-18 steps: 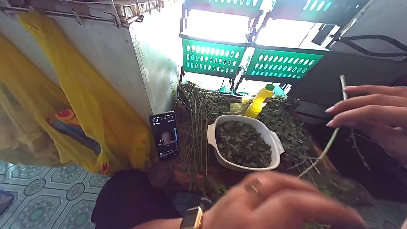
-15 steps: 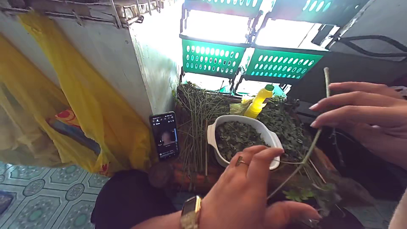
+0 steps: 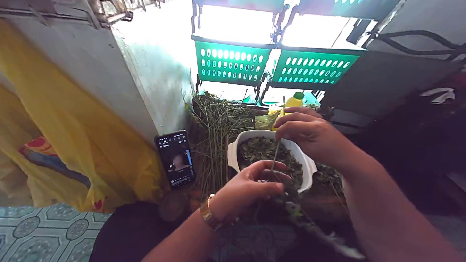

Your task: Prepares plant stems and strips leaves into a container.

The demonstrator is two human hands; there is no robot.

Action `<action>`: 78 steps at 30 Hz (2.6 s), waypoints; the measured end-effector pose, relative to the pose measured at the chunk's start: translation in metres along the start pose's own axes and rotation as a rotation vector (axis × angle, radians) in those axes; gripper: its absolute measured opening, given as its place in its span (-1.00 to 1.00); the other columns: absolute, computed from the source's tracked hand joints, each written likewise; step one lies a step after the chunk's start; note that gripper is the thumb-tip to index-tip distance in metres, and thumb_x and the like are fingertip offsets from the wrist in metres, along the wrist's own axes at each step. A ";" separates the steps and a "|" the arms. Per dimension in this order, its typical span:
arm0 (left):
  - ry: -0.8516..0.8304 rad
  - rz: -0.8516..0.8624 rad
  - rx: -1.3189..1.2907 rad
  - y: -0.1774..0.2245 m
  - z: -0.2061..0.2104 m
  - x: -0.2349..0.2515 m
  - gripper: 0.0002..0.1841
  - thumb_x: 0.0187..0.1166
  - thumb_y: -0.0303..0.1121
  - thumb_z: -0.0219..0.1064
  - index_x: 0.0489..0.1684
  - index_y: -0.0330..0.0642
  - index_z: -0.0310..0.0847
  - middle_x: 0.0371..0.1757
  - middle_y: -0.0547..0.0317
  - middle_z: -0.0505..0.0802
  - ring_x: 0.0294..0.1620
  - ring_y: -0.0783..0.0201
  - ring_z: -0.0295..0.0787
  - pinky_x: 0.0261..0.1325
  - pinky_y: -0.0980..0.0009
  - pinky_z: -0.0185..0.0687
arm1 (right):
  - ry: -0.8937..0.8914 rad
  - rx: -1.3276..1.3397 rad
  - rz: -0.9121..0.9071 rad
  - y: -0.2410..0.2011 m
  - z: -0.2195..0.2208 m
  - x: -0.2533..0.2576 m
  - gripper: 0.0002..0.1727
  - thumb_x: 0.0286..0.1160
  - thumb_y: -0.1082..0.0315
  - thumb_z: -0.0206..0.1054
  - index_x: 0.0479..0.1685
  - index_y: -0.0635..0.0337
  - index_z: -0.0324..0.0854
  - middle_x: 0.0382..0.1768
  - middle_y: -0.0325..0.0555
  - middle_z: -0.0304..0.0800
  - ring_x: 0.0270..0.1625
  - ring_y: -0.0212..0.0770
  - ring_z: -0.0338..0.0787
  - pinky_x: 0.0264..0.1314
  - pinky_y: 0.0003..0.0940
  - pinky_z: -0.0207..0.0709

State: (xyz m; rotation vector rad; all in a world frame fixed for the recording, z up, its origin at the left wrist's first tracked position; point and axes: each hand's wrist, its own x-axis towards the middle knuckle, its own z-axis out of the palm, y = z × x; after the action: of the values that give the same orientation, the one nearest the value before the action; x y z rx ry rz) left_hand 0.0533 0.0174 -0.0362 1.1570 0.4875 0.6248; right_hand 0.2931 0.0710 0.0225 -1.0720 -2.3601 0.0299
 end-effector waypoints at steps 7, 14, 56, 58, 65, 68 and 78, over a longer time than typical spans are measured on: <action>0.137 -0.009 0.130 -0.002 -0.009 0.009 -0.79 0.76 -0.37 0.24 0.19 -0.20 0.70 -0.27 0.16 0.83 -0.31 0.42 0.75 -0.19 0.52 0.70 | 0.130 0.074 0.056 0.007 0.026 -0.010 -0.73 0.75 0.12 0.18 0.05 -0.15 0.83 0.47 -0.20 0.67 0.70 0.05 0.41 0.66 0.31 0.21; 0.331 0.060 -0.011 -0.011 -0.016 0.018 -0.76 0.83 -0.25 0.15 0.23 -0.13 0.62 -0.26 0.13 0.81 -0.39 0.36 0.77 -0.33 0.48 0.76 | 0.467 0.355 0.352 -0.040 0.046 -0.038 -0.75 0.74 0.24 0.25 0.19 0.13 0.68 0.09 -0.24 0.79 0.11 -0.41 0.78 0.20 -0.41 0.71; 0.427 0.054 0.189 -0.013 -0.021 0.020 -0.84 0.72 -0.31 0.32 0.07 -0.12 0.72 -0.36 0.12 0.80 -0.63 0.46 0.53 -0.64 0.66 0.36 | -0.015 0.661 0.443 -0.035 0.048 -0.039 -0.72 0.33 0.22 0.59 0.04 -0.14 0.81 -0.17 -0.39 0.89 -0.20 -0.40 0.84 -0.20 -0.49 0.77; 0.408 0.070 0.190 -0.014 -0.022 0.019 -0.86 0.70 -0.33 0.35 0.05 -0.12 0.73 -0.41 0.14 0.77 -0.65 0.48 0.48 -0.63 0.66 0.33 | 0.004 0.684 0.484 -0.036 0.045 -0.037 -0.86 0.46 0.34 0.50 -0.07 -0.06 0.85 -0.26 -0.33 0.91 -0.30 -0.37 0.85 -0.27 -0.50 0.77; 0.375 0.089 0.160 -0.014 -0.023 0.019 -0.89 0.67 -0.38 0.37 0.00 -0.12 0.74 -0.31 0.13 0.85 -0.65 0.52 0.41 -0.64 0.66 0.18 | 0.009 0.733 0.498 -0.033 0.041 -0.037 -0.84 0.56 0.42 0.40 -0.05 0.03 0.86 -0.23 -0.25 0.92 -0.24 -0.32 0.88 -0.16 -0.47 0.80; 0.373 0.093 0.150 -0.014 -0.023 0.019 -0.89 0.66 -0.38 0.38 -0.01 -0.13 0.74 -0.38 0.15 0.81 -0.67 0.53 0.37 -0.65 0.67 0.16 | -0.016 0.745 0.449 -0.032 0.041 -0.039 -0.86 0.59 0.31 0.37 -0.05 -0.01 0.84 -0.24 -0.28 0.90 -0.27 -0.37 0.84 -0.23 -0.54 0.74; 0.381 0.086 0.291 -0.014 -0.020 0.019 -0.88 0.61 -0.35 0.44 -0.02 -0.11 0.79 -0.32 0.22 0.85 -0.47 0.47 0.62 -0.43 0.60 0.49 | 0.011 0.383 0.262 -0.032 0.039 -0.045 -0.92 0.35 0.19 0.53 -0.22 -0.19 0.86 -0.28 -0.57 0.87 -0.25 -0.59 0.83 -0.22 -0.64 0.77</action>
State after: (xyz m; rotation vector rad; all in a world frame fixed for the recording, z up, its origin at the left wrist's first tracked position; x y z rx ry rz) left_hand 0.0567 0.0402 -0.0570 1.3429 0.8784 0.8766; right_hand 0.2766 0.0256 -0.0241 -1.1684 -2.0733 0.5459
